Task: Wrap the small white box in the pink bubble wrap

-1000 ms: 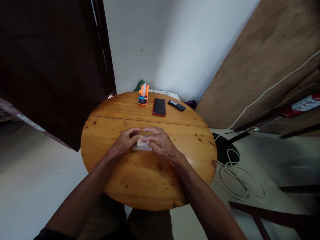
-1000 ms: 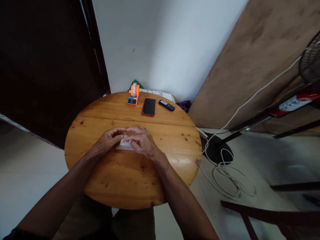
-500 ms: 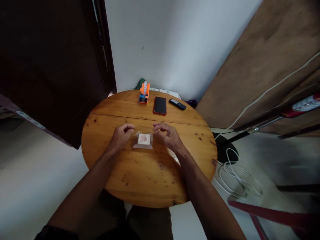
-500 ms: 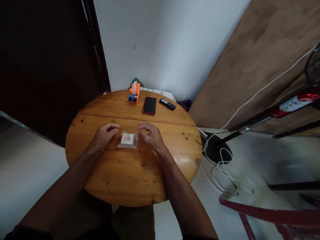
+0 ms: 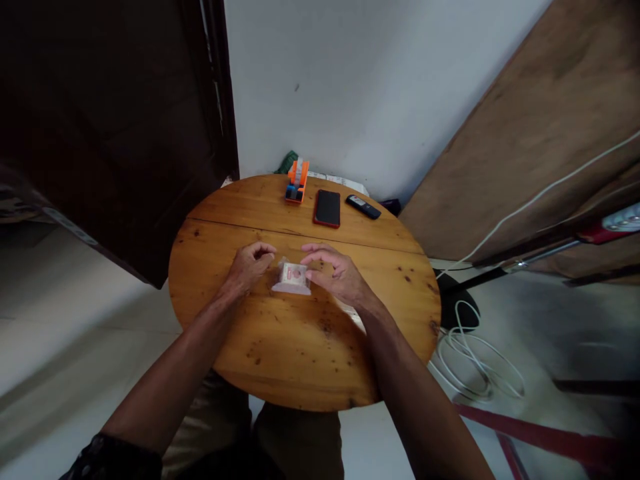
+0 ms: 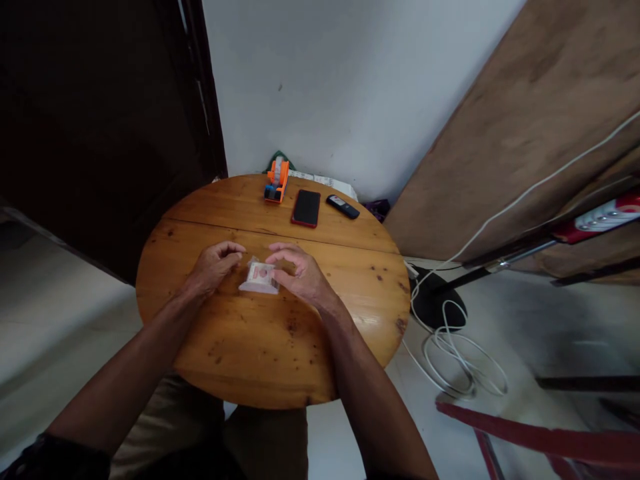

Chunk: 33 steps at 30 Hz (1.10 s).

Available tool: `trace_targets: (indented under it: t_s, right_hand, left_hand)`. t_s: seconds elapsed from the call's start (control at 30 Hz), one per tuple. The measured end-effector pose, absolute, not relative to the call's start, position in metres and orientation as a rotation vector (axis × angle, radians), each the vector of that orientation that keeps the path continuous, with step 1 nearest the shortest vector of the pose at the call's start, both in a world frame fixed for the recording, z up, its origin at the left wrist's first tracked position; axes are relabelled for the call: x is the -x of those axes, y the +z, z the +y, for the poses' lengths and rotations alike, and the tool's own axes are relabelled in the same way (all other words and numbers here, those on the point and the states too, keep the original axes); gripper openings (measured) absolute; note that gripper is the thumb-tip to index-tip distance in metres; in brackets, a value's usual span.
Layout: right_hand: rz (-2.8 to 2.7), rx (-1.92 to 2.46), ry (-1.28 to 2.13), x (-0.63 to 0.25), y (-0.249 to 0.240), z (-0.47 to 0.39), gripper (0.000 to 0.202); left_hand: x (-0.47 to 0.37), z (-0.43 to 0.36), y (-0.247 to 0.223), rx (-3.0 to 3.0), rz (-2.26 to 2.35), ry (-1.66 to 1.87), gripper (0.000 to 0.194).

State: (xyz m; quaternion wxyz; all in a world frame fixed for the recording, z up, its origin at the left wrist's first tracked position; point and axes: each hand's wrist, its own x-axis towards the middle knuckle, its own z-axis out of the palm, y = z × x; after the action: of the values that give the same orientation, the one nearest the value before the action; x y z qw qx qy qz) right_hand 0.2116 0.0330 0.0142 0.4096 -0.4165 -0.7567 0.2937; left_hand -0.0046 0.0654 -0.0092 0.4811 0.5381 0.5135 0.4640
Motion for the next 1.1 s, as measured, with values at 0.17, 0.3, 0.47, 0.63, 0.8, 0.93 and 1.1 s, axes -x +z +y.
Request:
trace_targets:
  t_s: [0.17, 0.3, 0.47, 0.63, 0.8, 0.93, 1.1]
  right_hand:
    - [-1.986, 1.072, 0.669, -0.206, 0.012, 0.032, 0.014]
    - [-2.002, 1.085, 0.563, -0.197, 0.007, 0.031, 0.009]
    - [-1.949, 1.113, 0.461, -0.189, 0.005, 0.028, 0.012]
    - [-1.842, 1.136, 0.55, -0.187, 0.005, 0.027, 0.012]
    - [-1.774, 1.137, 0.636, -0.189, 0.003, 0.029, 0.014]
    - [-1.714, 1.082, 0.675, -0.191, 0.006, 0.029, 0.019]
    - [-1.44, 1.053, 0.782, -0.197, 0.008, 0.035, 0.025]
  left_hand:
    - [0.003, 0.06, -0.004, -1.293, 1.193, 1.003, 0.027]
    - [0.001, 0.059, -0.004, -1.304, 1.18, 0.964, 0.029]
    - [0.001, 0.059, -0.006, -1.337, 1.162, 0.973, 0.031]
    - [0.001, 0.06, -0.009, -1.361, 1.174, 0.999, 0.031]
    - [0.001, 0.058, -0.007, -1.387, 1.15, 0.948, 0.044]
    - [0.0, 0.053, -0.005, -1.487, 1.077, 0.862, 0.063]
    - [-0.002, 0.05, -0.007, -1.57, 0.918, 0.774, 0.075]
